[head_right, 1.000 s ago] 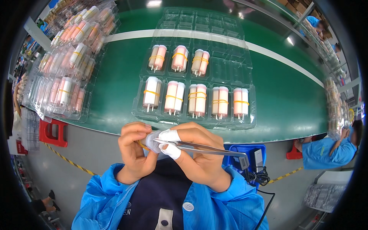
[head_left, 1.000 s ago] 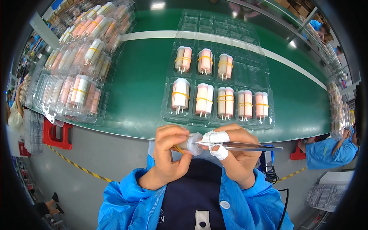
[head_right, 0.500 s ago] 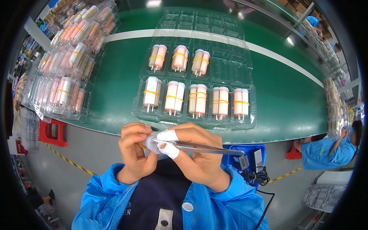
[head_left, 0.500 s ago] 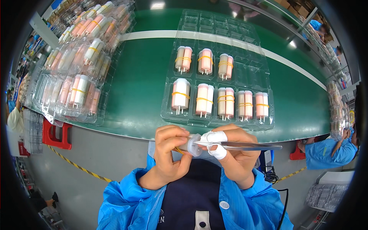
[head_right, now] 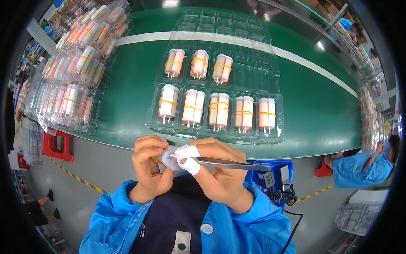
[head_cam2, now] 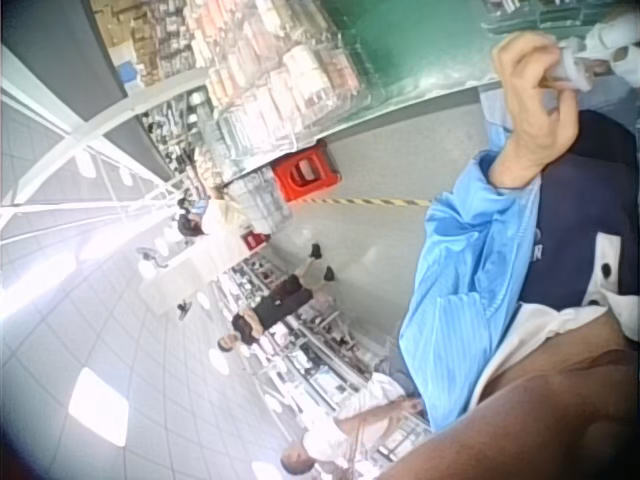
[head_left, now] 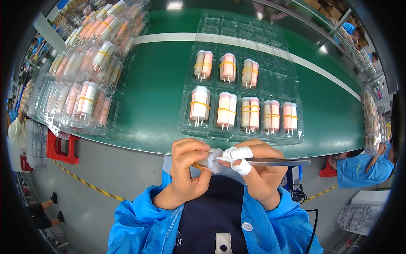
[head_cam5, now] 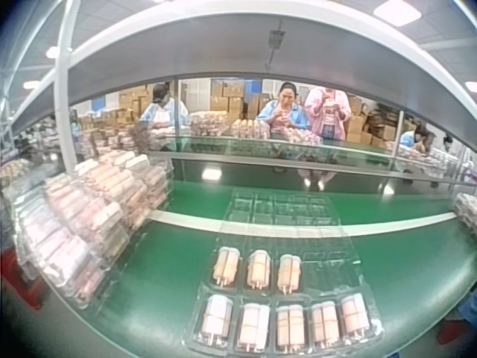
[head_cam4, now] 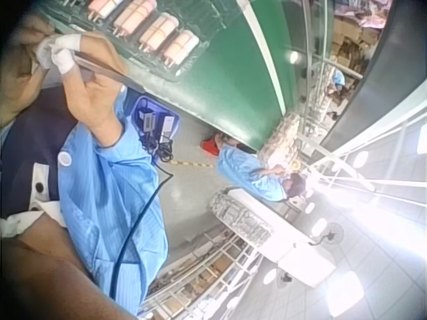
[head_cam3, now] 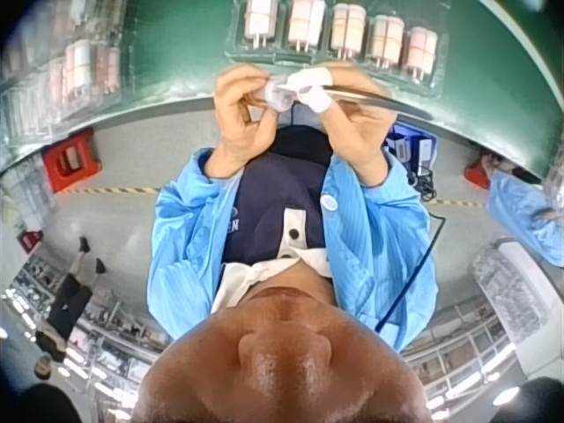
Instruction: The person uses tweezers to insert small white components into cylindrical objects wrapped with rubber bands. They place the assembled items into a clear plastic tray on a green workbench in a factory setting.
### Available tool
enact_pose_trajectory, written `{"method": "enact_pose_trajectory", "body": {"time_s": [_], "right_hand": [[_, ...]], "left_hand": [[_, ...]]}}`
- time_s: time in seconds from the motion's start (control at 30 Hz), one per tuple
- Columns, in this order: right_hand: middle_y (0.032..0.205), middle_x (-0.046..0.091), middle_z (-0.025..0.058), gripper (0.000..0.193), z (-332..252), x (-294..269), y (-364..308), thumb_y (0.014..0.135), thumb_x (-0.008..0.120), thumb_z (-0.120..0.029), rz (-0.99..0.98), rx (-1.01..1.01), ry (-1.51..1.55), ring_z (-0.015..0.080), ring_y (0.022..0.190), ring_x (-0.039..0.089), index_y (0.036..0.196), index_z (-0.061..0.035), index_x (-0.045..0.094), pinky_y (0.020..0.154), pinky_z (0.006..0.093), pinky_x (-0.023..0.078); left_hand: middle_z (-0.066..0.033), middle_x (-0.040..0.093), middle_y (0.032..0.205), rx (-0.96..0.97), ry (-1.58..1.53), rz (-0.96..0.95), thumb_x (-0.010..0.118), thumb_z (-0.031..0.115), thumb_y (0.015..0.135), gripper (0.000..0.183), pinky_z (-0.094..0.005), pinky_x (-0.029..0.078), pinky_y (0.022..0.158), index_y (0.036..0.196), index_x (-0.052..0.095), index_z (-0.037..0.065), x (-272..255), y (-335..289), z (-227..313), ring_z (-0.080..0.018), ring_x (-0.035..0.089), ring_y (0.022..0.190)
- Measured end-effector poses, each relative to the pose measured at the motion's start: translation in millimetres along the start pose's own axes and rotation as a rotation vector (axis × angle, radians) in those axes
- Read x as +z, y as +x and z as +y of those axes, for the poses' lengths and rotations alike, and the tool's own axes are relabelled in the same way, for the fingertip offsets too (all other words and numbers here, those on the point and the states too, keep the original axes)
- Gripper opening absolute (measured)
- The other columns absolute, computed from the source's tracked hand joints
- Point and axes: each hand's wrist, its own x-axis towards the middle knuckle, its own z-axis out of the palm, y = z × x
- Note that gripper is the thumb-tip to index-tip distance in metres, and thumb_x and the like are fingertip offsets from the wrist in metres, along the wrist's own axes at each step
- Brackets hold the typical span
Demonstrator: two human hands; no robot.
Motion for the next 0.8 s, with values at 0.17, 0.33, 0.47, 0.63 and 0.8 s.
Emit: {"method": "enact_pose_trajectory", "body": {"time_s": [0.17, 0.33, 0.47, 0.63, 0.8], "right_hand": [[0.087, 0.066, 0.0163, 0.015, 0.7, 0.8, 0.1, 0.079, 0.066, 0.003, -0.005, -0.008, -0.022, 0.0195, 0.077, 0.066, 0.094, 0.0028, 0.064, 0.065, 0.0281, 0.054], [0.084, 0.067, 0.0156, 0.015, -1.5, 1.3, 3.6, 0.078, 0.067, 0.002, -0.032, -0.055, -0.135, 0.0205, 0.075, 0.067, 0.093, 0.0011, 0.064, 0.063, 0.0277, 0.054], [0.082, 0.066, 0.0148, 0.015, -4.0, 1.5, 7.2, 0.077, 0.067, 0.003, -0.051, -0.101, -0.204, 0.0203, 0.073, 0.067, 0.091, 0.0014, 0.064, 0.061, 0.0272, 0.053], [0.078, 0.065, 0.0128, 0.011, -11.5, -2.4, 15.7, 0.076, 0.064, 0.003, -0.14, -0.048, -0.251, 0.0189, 0.067, 0.065, 0.087, 0.002, 0.064, 0.057, 0.0264, 0.05], [0.075, 0.063, 0.0106, 0.012, -18.0, -11.9, 24.0, 0.075, 0.062, 0.004, -0.254, 0.097, -0.257, 0.0179, 0.066, 0.062, 0.086, 0.0016, 0.063, 0.057, 0.0269, 0.048]], "left_hand": [[-0.0176, 0.049, 0.103, -0.019, -0.008, 0.005, 0.063, -0.013, 0.065, 0.048, -0.0342, 0.047, 0.079, 0.106, 0.043, 0.002, 0.6, -0.5, 0.5, -0.0263, 0.05, 0.093], [-0.0172, 0.05, 0.102, 0.009, 0.056, 0.003, 0.062, -0.013, 0.065, 0.049, -0.035, 0.046, 0.077, 0.108, 0.044, 0.002, -1.2, 0.8, 1.3, -0.0269, 0.051, 0.091], [-0.0168, 0.056, 0.099, 0.053, 0.101, 0.069, 0.065, -0.012, 0.06, 0.05, -0.0362, 0.045, 0.074, 0.105, 0.049, 0.001, 1.4, 3.4, 2.0, -0.0291, 0.054, 0.086], [-0.0155, 0.058, 0.098, 0.071, 0.108, 0.063, 0.067, -0.01, 0.06, 0.046, -0.0368, 0.044, 0.072, 0.102, 0.052, 0.002, 1.3, 2.2, -0.2, -0.0299, 0.055, 0.083], [-0.0136, 0.059, 0.097, 0.086, 0.092, 0.006, 0.067, -0.008, 0.063, 0.041, -0.0373, 0.045, 0.074, 0.1, 0.054, 0.002, 0.6, 1.4, -0.4, -0.0297, 0.055, 0.083]]}}
